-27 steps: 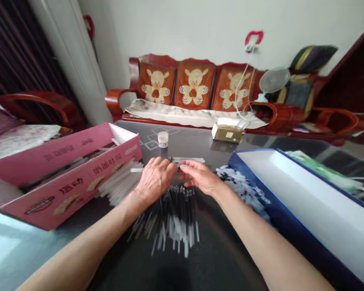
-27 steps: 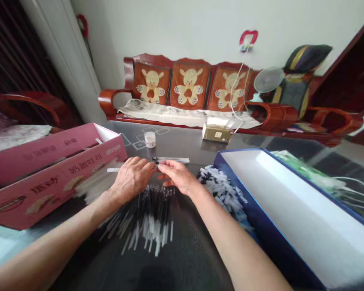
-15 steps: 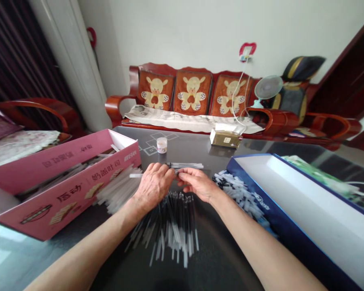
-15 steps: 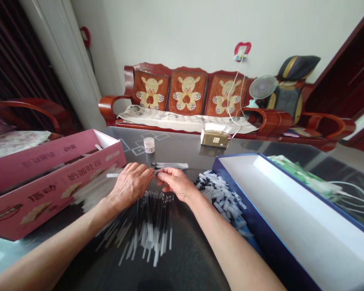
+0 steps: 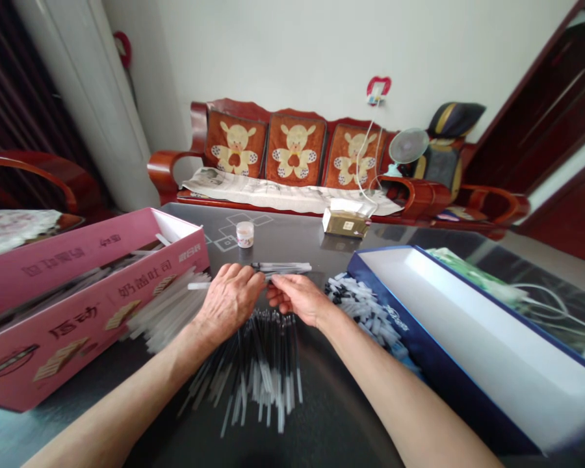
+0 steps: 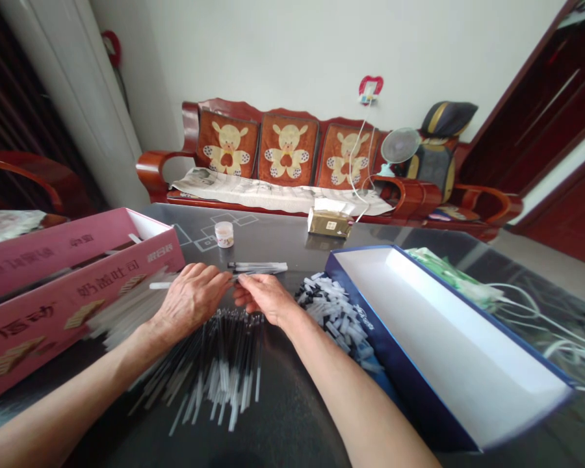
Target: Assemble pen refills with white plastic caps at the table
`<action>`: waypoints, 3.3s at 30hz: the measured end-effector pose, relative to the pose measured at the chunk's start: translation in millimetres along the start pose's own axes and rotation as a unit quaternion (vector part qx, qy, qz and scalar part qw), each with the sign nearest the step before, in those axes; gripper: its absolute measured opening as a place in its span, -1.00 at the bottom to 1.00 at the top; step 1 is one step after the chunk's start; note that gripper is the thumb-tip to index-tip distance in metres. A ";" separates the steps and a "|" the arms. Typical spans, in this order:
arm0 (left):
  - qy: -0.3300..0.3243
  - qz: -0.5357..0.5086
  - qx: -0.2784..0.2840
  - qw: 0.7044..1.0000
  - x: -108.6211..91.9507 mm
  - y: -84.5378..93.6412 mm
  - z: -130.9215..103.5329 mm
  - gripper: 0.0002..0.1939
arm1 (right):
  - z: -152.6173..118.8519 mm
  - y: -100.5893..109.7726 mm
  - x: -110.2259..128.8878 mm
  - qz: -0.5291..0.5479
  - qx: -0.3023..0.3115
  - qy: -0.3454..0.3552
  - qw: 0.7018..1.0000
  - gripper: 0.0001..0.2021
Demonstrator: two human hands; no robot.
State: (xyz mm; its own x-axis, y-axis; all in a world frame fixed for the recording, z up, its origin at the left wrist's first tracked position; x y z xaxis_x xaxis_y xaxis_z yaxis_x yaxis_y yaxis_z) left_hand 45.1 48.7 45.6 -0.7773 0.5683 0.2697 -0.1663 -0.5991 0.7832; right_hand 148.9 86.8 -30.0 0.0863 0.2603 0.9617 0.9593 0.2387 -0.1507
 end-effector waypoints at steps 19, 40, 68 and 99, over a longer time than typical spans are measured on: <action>-0.005 -0.008 0.013 1.000 0.1 -2.1 0.3 -0.80 | -37.6 113.4 69.1 -0.698 -0.217 -0.071 0.679 -0.79; 0.002 -0.027 0.007 1.000 -1.5 5.2 1.3 -0.74 | -40.2 3.6 74.2 -0.573 -0.058 0.271 0.771 -0.82; 0.003 -0.280 -0.118 0.953 1.1 26.2 -1.9 -0.77 | -78.8 53.1 2.7 -0.285 -0.158 0.048 0.944 -0.81; 0.090 -0.135 0.176 0.971 -33.0 -12.1 -7.7 -0.67 | -46.4 27.0 -17.3 0.261 -0.101 0.092 0.956 -0.69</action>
State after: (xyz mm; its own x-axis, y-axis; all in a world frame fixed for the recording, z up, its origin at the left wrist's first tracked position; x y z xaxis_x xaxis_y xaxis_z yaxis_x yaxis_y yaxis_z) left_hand 68.0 32.9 22.9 -0.8330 0.5511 -0.0491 -0.1849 -0.1937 0.9635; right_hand 185.7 45.3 -40.0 0.5958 0.1217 0.7938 0.8029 -0.0691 -0.5921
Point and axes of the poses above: each hand's wrist, its own z-axis towards the middle knuckle, its own y-axis out of the back of the hand, x = y × z, the point moved 8 cm from there along z, towards the middle knuckle, and after that the axes turned 2 degrees about -y, right-handed, at the moved point
